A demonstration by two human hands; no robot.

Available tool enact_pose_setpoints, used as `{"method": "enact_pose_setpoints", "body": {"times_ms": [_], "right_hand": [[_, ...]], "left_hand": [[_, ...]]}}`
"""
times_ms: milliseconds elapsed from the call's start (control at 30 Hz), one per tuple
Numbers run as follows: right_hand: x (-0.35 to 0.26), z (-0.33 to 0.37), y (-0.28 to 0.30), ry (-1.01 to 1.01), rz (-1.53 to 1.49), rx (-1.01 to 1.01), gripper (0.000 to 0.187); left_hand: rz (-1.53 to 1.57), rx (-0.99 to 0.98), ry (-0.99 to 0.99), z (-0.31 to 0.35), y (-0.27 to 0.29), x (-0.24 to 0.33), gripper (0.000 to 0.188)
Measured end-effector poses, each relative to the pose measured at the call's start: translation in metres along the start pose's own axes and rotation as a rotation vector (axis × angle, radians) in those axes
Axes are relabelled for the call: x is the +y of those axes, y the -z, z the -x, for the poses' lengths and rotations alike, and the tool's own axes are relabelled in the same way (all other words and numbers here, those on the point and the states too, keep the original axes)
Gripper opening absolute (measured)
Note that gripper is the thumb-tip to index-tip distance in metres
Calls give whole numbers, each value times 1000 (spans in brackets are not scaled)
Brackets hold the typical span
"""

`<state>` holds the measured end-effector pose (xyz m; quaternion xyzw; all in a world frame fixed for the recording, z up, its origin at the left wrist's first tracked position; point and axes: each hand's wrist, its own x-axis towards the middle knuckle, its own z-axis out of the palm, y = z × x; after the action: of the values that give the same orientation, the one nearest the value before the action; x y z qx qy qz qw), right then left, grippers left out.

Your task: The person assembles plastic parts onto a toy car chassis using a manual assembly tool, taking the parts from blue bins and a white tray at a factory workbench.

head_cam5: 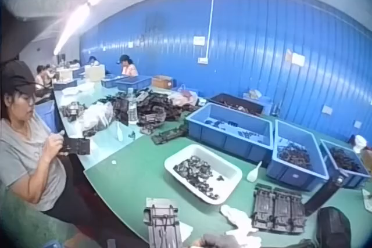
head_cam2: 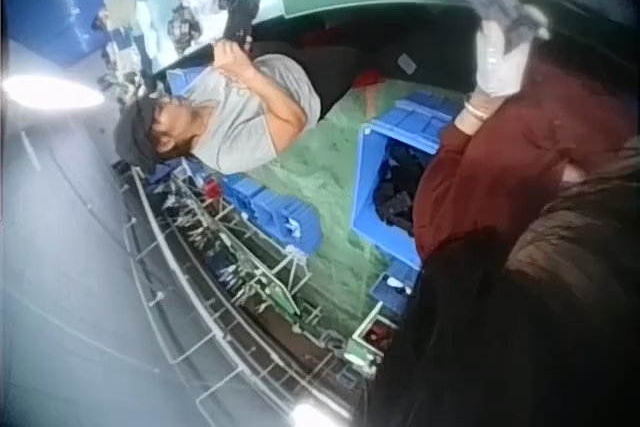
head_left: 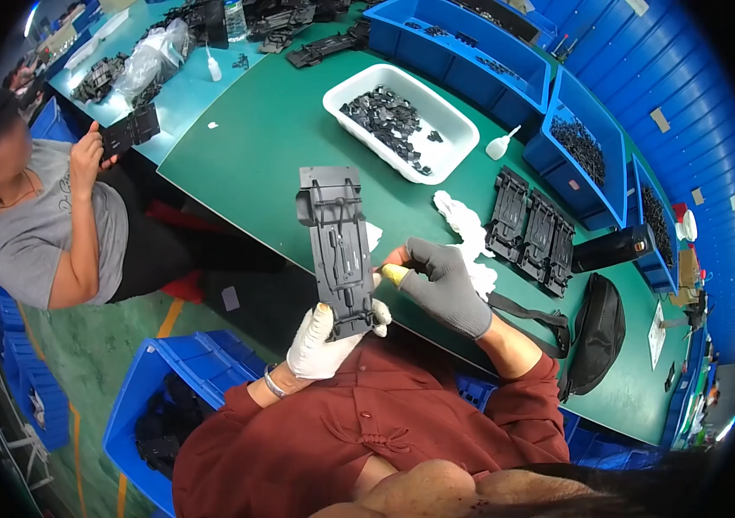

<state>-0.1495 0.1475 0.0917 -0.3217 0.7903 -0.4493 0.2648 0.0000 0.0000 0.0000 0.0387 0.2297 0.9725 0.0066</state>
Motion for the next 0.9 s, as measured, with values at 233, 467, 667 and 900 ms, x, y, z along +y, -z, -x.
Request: {"method": "enact_pose_setpoints", "body": {"times_ms": [233,467,667,900], "right_hand": [[10,-4,1,-134,-140,58,17],[8,0,-10,39,206,208,11],[10,2,-19,261,461,279,15],[6,3,-21,420,689,326,24]], "left_hand": [[-256,148,-235,-3,4,21,88],[-521,307,-402,-6,17,46,102],[-619,266,-446,-24,10,63,105],[-640,184,-379,-29,0,68,105]]}}
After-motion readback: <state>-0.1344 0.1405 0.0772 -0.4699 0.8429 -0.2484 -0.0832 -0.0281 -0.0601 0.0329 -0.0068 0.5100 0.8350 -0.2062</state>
